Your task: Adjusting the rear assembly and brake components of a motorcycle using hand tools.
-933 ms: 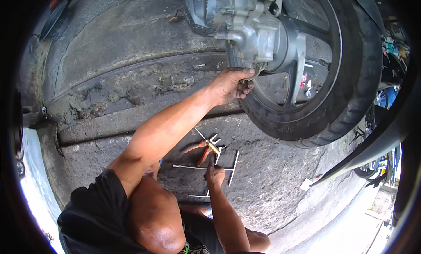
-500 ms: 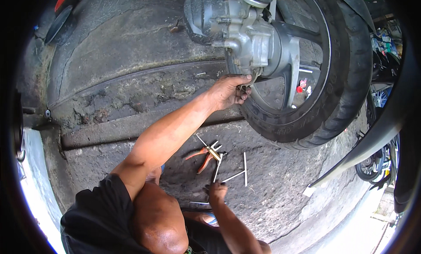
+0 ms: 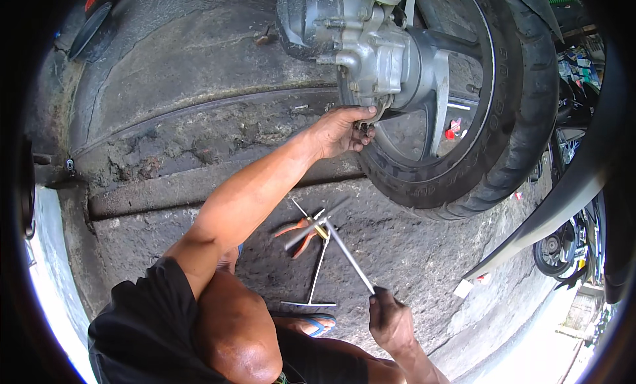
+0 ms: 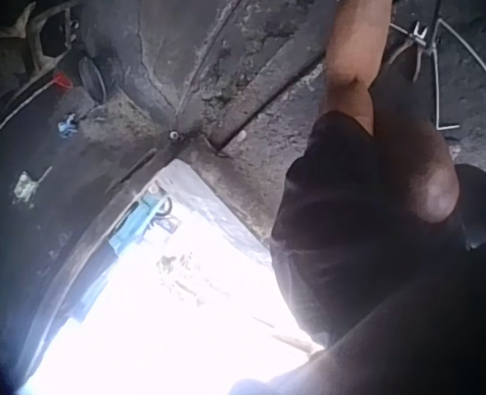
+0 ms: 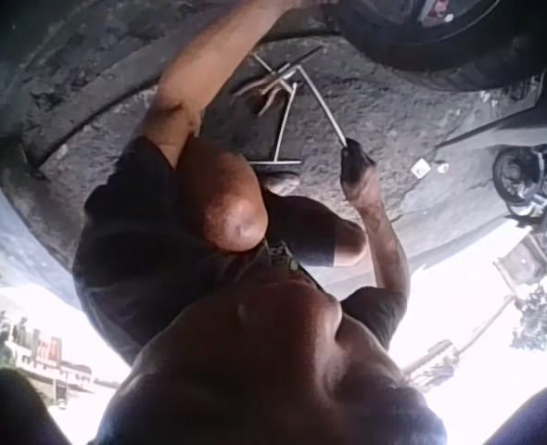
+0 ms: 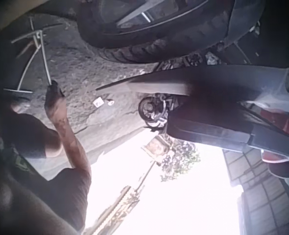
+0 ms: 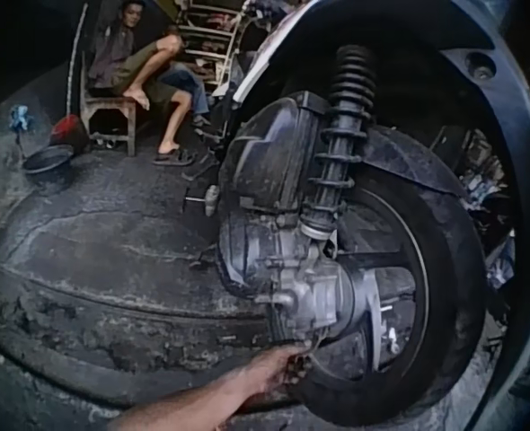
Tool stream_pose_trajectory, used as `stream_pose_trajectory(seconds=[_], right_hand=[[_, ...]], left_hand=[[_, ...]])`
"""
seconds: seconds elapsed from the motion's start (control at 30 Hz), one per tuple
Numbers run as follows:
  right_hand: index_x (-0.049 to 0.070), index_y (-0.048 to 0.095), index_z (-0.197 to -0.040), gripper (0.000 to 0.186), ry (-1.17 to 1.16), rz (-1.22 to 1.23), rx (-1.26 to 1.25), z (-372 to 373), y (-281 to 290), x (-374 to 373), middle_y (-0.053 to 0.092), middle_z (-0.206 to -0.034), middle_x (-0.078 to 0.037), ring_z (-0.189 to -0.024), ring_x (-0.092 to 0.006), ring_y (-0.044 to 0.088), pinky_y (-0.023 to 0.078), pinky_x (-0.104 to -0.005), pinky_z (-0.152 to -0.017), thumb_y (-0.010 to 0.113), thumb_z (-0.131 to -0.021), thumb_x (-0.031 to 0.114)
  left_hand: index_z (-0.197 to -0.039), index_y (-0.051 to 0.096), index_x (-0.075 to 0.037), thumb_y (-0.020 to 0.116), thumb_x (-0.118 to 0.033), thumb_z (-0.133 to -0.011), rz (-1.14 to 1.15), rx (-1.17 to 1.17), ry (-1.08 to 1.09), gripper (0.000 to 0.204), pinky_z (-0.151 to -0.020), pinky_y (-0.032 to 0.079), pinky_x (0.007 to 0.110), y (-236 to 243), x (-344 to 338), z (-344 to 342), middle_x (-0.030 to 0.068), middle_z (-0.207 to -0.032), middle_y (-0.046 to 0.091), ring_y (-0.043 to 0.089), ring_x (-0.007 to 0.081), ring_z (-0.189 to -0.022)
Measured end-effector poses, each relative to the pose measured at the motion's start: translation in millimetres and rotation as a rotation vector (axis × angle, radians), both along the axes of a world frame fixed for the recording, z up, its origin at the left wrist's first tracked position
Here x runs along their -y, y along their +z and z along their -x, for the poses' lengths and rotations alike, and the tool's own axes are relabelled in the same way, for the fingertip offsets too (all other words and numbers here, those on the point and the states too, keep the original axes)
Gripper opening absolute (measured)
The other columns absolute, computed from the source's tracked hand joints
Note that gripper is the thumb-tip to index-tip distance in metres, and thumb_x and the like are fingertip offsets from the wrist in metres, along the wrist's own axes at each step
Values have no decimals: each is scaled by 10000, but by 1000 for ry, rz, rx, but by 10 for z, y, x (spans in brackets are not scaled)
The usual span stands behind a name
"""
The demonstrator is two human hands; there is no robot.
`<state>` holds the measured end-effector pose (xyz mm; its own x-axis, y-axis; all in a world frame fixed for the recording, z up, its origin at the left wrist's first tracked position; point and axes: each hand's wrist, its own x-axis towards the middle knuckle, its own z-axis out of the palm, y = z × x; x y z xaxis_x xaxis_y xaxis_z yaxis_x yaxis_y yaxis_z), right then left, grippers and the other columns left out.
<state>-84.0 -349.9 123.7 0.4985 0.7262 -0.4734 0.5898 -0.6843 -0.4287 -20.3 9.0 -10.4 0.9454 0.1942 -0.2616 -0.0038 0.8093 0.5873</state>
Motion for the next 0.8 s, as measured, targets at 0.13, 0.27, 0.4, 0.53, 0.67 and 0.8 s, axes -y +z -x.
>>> stream_pose_trajectory(seconds=[0.13, 0.27, 0.4, 0.53, 0.67, 0.8], right_hand=[[61, 575, -1245, 308, -19, -250, 163, -148, 152, -611, 671, -934, -246, -737, -439, 669, 542, -481, -582, 544, -939, 78], [74, 602, -1255, 344, 56, -257, 456, -311, 70, -851, 677, -898, -194, -698, -404, 673, 547, -457, -583, 581, -912, 75], [79, 612, -1258, 352, 108, -268, 520, -354, 155, -867, 662, -841, -165, -642, -383, 662, 542, -449, -558, 591, -907, 90], [63, 621, -1245, 342, 33, -294, 556, -437, 143, -930, 659, -831, -173, -633, -380, 663, 535, -449, -540, 597, -905, 93], [27, 626, -1225, 320, 56, -322, 489, -412, 189, -946, 661, -833, -187, -645, -376, 672, 532, -442, -547, 590, -912, 85], [16, 629, -1215, 309, 37, -311, 544, -414, 165, -945, 671, -854, -189, -660, -372, 678, 537, -439, -565, 585, -916, 81]], left_hand=[[-994, 613, -66, 702, -345, -902, 32, -5, 22, 306, -519, 471, 254, -96, -42, 30, 49, -792, 634, 611, 132, -647], [-971, 614, -89, 711, -381, -889, 2, 39, -10, 318, -605, 456, 288, -116, -50, 15, 41, -789, 612, 574, 149, -708], [-949, 618, -97, 720, -368, -882, 9, 9, -3, 297, -605, 457, 290, -44, -9, -6, 48, -776, 610, 573, 153, -696], [-973, 621, -86, 731, -329, -872, 114, 43, 16, 285, -603, 456, 294, -53, -21, 20, 59, -776, 609, 572, 164, -688], [-1001, 650, -50, 694, -279, -899, 84, 2, 8, 255, -586, 518, 270, -118, -60, 5, 66, -797, 622, 612, 149, -671], [-960, 636, -71, 734, -317, -866, 146, 25, 15, 280, -564, 457, 286, -70, -25, -17, 66, -751, 610, 577, 165, -679]])
